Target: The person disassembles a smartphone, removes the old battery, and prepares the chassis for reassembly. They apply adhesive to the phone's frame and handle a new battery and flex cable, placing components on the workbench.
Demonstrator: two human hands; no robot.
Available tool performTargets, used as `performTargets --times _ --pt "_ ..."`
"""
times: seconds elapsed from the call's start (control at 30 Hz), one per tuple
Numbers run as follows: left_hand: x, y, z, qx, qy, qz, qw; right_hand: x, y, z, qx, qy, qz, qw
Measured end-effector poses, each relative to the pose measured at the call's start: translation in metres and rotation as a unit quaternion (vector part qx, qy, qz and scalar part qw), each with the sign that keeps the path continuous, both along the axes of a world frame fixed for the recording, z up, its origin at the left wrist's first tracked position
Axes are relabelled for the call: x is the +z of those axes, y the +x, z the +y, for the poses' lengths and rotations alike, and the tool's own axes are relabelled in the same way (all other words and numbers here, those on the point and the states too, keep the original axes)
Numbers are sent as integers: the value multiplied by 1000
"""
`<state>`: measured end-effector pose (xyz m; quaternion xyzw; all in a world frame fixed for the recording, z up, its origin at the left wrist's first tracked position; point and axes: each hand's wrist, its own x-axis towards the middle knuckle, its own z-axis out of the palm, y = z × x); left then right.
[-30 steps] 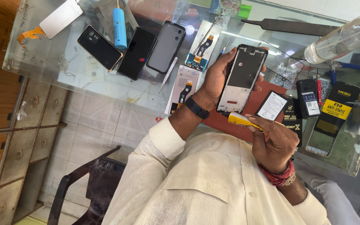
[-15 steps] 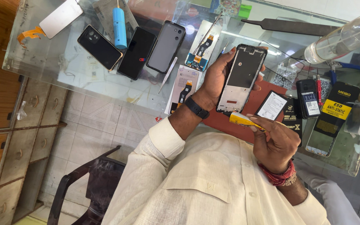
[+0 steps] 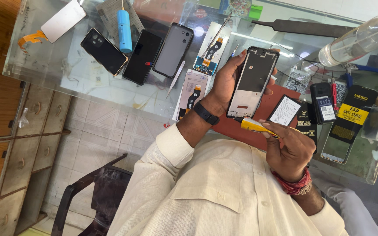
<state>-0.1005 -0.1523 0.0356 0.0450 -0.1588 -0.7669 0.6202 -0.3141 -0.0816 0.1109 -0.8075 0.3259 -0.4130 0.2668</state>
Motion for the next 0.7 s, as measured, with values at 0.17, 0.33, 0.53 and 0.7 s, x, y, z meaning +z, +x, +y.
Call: performTargets --times 0.17,0.33,0.53,0.7 --pt "0 -1 0 10 -8 -9 1000 0 1 0 5 2 -2 1000" --pt "-1 -2 -1 0 3 -1 1000 0 1 -1 8 3 -1 1000" --pt "-1 0 -1 5 -5 2 1000 0 -1 -1 2 2 0 1000" --pt "-1 0 0 7 -4 -7 1000 0 -2 0 -4 6 9 1000"
